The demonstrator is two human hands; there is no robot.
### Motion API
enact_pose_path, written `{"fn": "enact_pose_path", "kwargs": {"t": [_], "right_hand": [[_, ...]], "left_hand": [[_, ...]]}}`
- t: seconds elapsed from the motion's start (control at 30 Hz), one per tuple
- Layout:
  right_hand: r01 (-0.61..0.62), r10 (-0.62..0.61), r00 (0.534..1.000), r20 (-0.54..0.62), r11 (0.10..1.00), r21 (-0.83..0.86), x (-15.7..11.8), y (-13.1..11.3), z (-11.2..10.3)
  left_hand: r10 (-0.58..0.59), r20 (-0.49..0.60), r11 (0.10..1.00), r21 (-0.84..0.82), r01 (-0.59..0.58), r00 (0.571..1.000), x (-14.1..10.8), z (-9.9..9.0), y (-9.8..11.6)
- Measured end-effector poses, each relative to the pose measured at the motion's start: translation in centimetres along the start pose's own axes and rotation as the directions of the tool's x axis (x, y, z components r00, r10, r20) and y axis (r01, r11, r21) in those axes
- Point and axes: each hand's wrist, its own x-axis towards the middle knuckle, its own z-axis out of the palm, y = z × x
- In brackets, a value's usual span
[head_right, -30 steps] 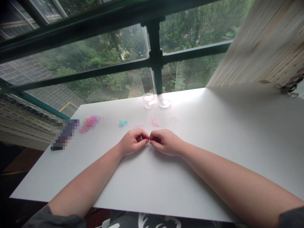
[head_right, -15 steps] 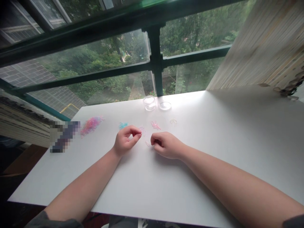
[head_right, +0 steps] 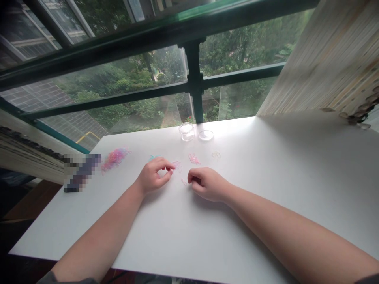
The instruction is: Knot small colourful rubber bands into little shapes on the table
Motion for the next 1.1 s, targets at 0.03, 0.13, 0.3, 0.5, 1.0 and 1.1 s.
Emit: {"fn": "enact_pose_path", "kwargs": {"t": [0.03,0.13,0.3,0.5,1.0,1.1], "right_hand": [[-0.001,0.001,1.0,0.0,1.0,0.001,0.0,0.0,0.0],[0.0,0.0,1.0,0.002,1.0,-0.003,0.0,0.1,0.0],[0.002,-0.002,1.0,-0.001,1.0,-0.016,0.0,0.0,0.0],[-0.01,0.01,1.0,-0.007,1.0,-0.02,0.1,-0.2,0.0],[-0.051,0.044,0.99,-0.134,0.997,-0.053,0.3,-0.2,0.3],[-0.05,0.046,0.991,-0.122,0.998,-0.028,0.3,-0.2,0.3]], "left_hand": [[0.016,0.04,1.0,0.012,-0.016,0.999,0.0,0.1,0.1],[0.046,0.124,0.998,0.035,-0.05,0.991,0.0,0.5,0.5],[0.053,0.206,0.996,0.057,-0.066,0.977,0.1,1.2,0.8],[0.058,0.246,0.996,0.051,-0.073,0.968,0.2,1.5,1.1],[-0.048,0.214,0.997,-0.047,0.059,0.976,0.3,1.6,2.1],[-0.048,0.223,0.996,-0.061,0.063,0.974,0.3,1.7,2.0]]}}
